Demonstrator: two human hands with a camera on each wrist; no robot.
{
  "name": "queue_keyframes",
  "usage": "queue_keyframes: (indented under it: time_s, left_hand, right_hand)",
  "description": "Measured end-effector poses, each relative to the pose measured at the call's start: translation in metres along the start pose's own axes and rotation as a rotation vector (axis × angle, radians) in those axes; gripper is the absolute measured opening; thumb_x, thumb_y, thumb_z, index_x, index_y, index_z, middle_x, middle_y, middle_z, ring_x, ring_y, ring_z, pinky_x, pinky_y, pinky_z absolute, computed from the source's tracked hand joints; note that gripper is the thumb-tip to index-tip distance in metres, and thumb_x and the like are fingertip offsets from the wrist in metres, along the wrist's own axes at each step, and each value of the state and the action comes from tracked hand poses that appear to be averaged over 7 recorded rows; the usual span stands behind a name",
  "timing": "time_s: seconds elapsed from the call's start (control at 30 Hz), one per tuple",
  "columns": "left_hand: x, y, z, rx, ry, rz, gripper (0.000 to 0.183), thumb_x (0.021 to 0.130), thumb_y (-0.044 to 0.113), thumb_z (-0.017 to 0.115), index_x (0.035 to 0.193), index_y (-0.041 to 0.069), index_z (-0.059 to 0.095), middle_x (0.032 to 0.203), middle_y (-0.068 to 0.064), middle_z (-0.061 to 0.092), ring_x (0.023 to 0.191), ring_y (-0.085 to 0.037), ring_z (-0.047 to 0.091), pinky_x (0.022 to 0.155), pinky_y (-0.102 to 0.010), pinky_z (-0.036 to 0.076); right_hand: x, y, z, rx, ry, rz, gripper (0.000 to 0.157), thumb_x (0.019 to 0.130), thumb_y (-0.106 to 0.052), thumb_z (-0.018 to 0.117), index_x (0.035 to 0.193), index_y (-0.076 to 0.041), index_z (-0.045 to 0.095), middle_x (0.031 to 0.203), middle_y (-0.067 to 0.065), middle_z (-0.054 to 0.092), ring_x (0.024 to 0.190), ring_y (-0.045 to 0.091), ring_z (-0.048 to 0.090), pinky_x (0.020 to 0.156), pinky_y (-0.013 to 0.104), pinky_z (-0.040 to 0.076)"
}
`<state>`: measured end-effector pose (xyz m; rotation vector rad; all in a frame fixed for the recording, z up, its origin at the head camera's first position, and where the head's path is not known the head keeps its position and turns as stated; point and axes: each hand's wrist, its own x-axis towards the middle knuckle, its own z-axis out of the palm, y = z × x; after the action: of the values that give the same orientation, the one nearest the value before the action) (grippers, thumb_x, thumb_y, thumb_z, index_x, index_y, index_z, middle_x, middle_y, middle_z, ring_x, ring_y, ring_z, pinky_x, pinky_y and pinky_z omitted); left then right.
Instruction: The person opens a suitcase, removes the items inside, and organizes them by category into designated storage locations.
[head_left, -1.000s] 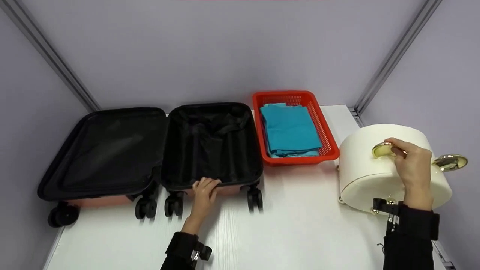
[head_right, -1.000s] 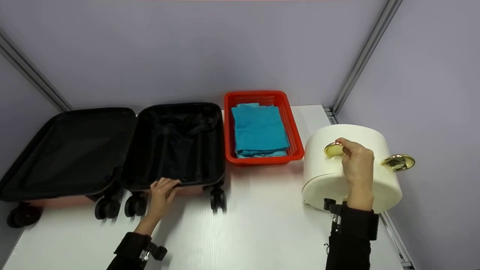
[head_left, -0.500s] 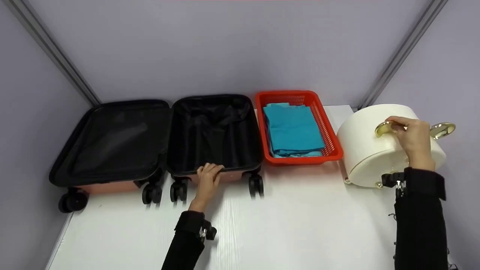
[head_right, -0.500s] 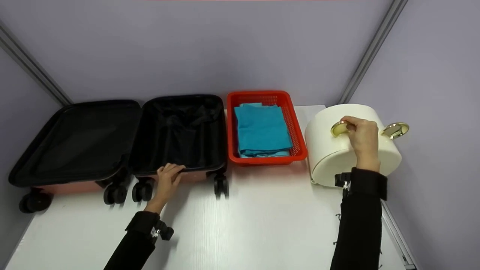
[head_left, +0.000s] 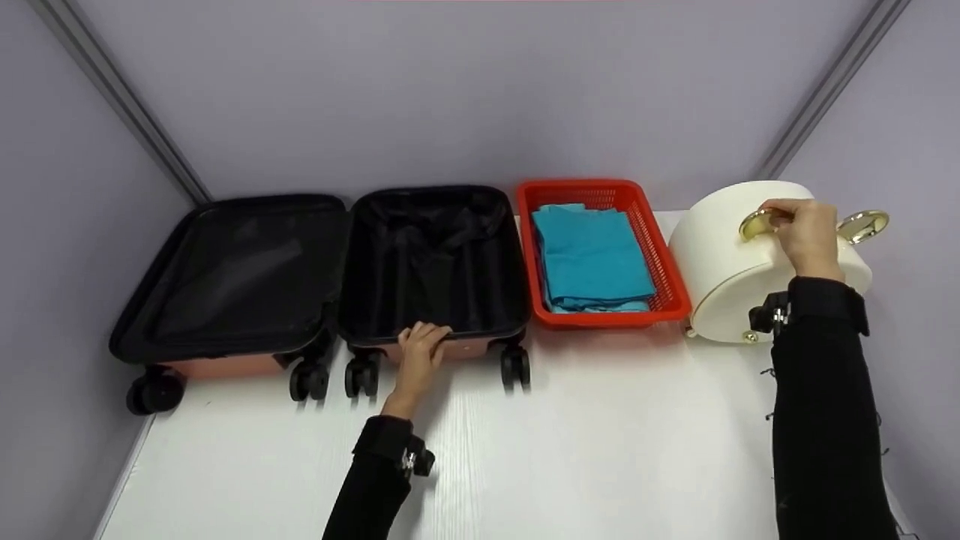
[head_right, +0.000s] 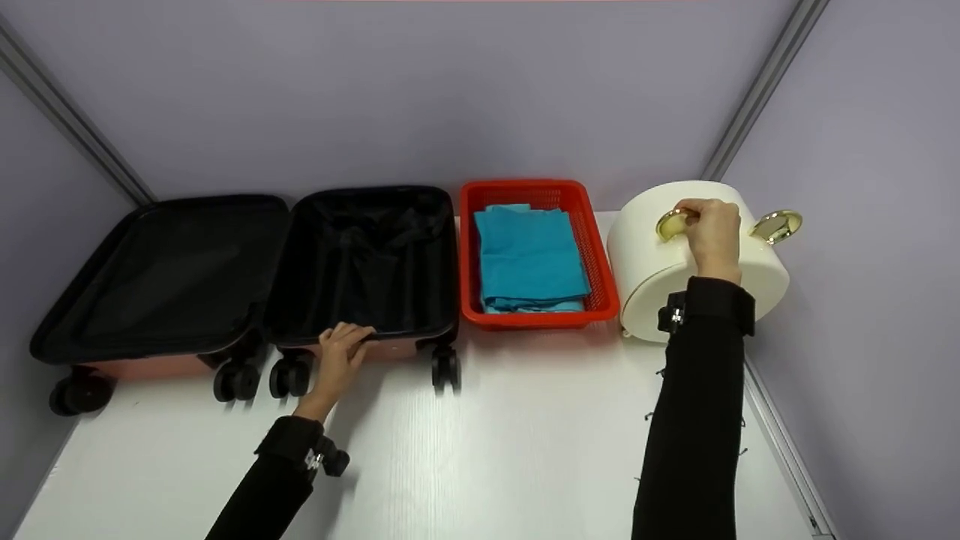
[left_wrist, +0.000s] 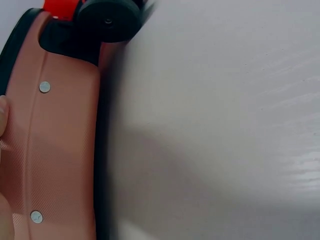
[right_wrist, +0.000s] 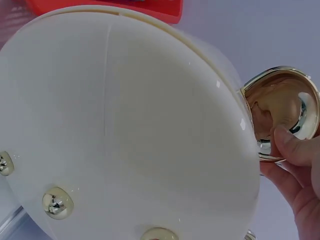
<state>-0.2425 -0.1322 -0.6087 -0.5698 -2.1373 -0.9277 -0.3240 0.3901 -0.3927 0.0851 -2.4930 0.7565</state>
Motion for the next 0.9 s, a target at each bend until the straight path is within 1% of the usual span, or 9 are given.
queue_keyframes:
  time_s: [0.13,0.33,0.4,0.53,0.6,0.67,0.8,0.83,0.9]
  left_hand:
    - [0.001,-0.001,0.001,0.007,0.006,0.010,0.025,0.069,-0.013,0.069,0.092,-0.002,0.067,0.082,-0.006,0.060,0.080,-0.023,0.051,0.078,-0.049,0.028]
    - [0.003,-0.001,0.002,0.037,0.005,0.007,0.026,0.070,-0.013,0.068,0.093,-0.001,0.068,0.081,-0.006,0.060,0.079,-0.023,0.051,0.077,-0.048,0.030]
    - [0.003,0.000,0.003,0.050,0.008,0.003,0.025,0.070,-0.012,0.068,0.093,-0.001,0.068,0.081,-0.006,0.060,0.079,-0.023,0.051,0.078,-0.048,0.030]
    - [0.002,0.004,0.001,0.070,-0.010,-0.026,0.024,0.071,-0.010,0.069,0.093,-0.001,0.068,0.083,-0.006,0.060,0.080,-0.023,0.051,0.080,-0.048,0.031]
    - [0.004,0.008,-0.001,0.089,-0.063,-0.069,0.022,0.074,-0.006,0.069,0.096,0.000,0.067,0.085,-0.007,0.061,0.082,-0.024,0.052,0.082,-0.048,0.031]
    - [0.008,0.014,-0.006,0.114,-0.152,-0.135,0.022,0.078,-0.002,0.068,0.099,0.000,0.067,0.090,-0.008,0.062,0.088,-0.026,0.053,0.086,-0.048,0.030]
    - [0.021,0.027,-0.020,0.164,-0.349,-0.269,0.028,0.084,0.015,0.065,0.107,-0.001,0.063,0.103,-0.014,0.061,0.101,-0.032,0.051,0.090,-0.045,0.030]
    - [0.025,0.030,-0.025,0.172,-0.377,-0.290,0.032,0.085,0.020,0.064,0.109,-0.002,0.062,0.106,-0.016,0.059,0.104,-0.033,0.051,0.091,-0.044,0.030]
    - [0.033,0.036,-0.036,0.192,-0.392,-0.302,0.041,0.086,0.027,0.062,0.112,-0.005,0.060,0.112,-0.019,0.056,0.106,-0.035,0.049,0.091,-0.044,0.032]
  right_hand:
    - [0.006,0.002,0.003,-0.004,-0.001,0.011,0.029,0.075,0.019,0.049,0.096,0.009,0.065,0.088,0.027,0.061,0.082,0.031,0.052,0.081,0.031,0.037]
    - [0.010,0.003,0.008,-0.015,0.036,-0.006,0.027,0.075,0.018,0.049,0.093,0.008,0.066,0.085,0.026,0.061,0.081,0.034,0.052,0.074,0.024,0.034]
    - [0.010,0.002,0.008,-0.007,0.037,-0.010,0.028,0.075,0.019,0.047,0.093,0.008,0.066,0.087,0.026,0.061,0.081,0.035,0.052,0.075,0.027,0.035]
    - [0.005,0.003,0.007,-0.006,-0.004,-0.016,0.035,0.075,0.018,0.041,0.101,0.007,0.062,0.097,0.028,0.058,0.090,0.041,0.050,0.082,0.042,0.036]
    - [0.001,0.004,0.007,-0.024,-0.024,-0.036,0.041,0.075,0.017,0.040,0.110,0.006,0.059,0.103,0.029,0.056,0.093,0.045,0.048,0.082,0.049,0.034]
    - [-0.003,0.002,0.007,-0.036,-0.057,-0.045,0.049,0.077,0.015,0.040,0.124,0.003,0.050,0.115,0.031,0.050,0.101,0.048,0.044,0.085,0.053,0.032]
    - [-0.016,-0.006,0.009,-0.045,-0.079,-0.040,0.062,0.084,0.009,0.042,0.142,-0.005,0.024,0.137,0.030,0.026,0.122,0.045,0.026,0.097,0.051,0.021]
    - [-0.020,-0.010,0.011,-0.046,-0.071,-0.033,0.062,0.086,0.006,0.043,0.143,-0.006,0.021,0.140,0.029,0.020,0.126,0.044,0.019,0.099,0.051,0.016]
    - [-0.031,-0.018,0.015,-0.046,-0.045,-0.018,0.062,0.088,0.002,0.047,0.143,-0.006,0.019,0.143,0.027,0.013,0.129,0.041,0.010,0.101,0.049,0.011]
